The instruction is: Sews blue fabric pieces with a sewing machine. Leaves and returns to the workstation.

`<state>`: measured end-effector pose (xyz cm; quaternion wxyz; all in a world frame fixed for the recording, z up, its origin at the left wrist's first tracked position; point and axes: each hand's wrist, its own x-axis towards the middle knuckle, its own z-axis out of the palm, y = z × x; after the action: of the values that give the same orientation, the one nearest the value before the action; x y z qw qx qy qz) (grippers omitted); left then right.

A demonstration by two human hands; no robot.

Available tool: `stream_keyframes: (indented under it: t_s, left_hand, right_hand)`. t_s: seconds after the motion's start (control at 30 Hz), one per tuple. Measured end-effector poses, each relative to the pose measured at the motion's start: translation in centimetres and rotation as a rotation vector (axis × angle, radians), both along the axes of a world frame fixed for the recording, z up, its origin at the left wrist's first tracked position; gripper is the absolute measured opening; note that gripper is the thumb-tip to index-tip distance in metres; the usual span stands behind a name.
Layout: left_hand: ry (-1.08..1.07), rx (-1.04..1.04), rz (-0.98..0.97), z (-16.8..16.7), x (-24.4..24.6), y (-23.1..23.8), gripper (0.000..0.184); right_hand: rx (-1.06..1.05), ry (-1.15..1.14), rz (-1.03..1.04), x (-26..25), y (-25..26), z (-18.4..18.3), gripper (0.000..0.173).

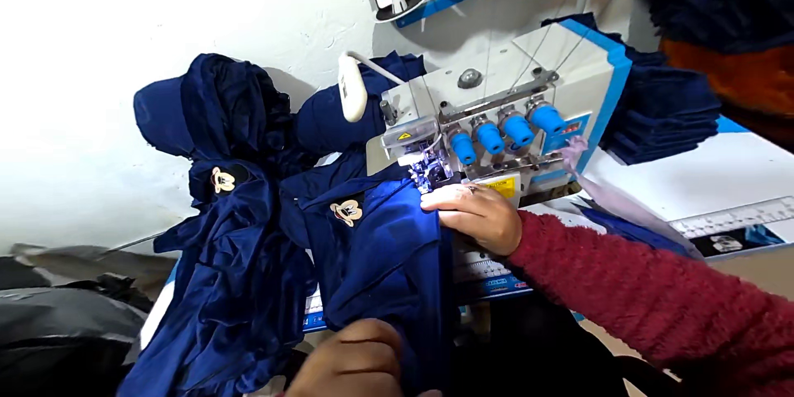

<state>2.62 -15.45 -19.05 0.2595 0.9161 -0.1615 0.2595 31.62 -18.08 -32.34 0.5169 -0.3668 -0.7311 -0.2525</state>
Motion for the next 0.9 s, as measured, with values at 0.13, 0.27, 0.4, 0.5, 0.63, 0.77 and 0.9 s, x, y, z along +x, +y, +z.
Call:
stream_keyframes:
  t_s: [0.13,0.27,0.4,0.5,0.63,0.77,0.9]
  left_hand:
    - [0.003,-0.094,0.052,2.0,-1.5,2.0,0.024]
    - [0.027,-0.066,-0.004,3.2,-1.3,3.0,0.026]
    - [0.037,-0.044,-0.002,3.9,-1.5,3.4,0.027]
    - [0.047,-0.026,0.014,4.6,-1.6,3.8,0.028]
    - [0.016,0.002,0.05,5.2,-1.1,3.7,0.027]
    - [-0.019,0.027,0.093,5.7,-0.7,3.9,0.026]
    - [-0.023,0.041,0.097,5.9,-0.4,3.7,0.025]
  right_hand:
    - [-0.06,0.157,-0.103,-1.0,0.6,0.5,0.01]
    - [-0.145,0.09,-0.121,-0.8,0.2,1.9,0.023]
    - [-0.111,0.074,-0.091,-0.2,-0.3,2.0,0.026]
    - [-0.108,0.064,-0.141,-0.4,-0.5,1.9,0.02]
    - [-0.13,0.035,-0.302,-1.3,-0.4,2.2,0.023]
    - [-0.184,-0.043,-0.346,-1.7,-0.1,3.0,0.032]
    - [-0.225,-0.019,-0.329,-1.6,-0.3,3.0,0.035]
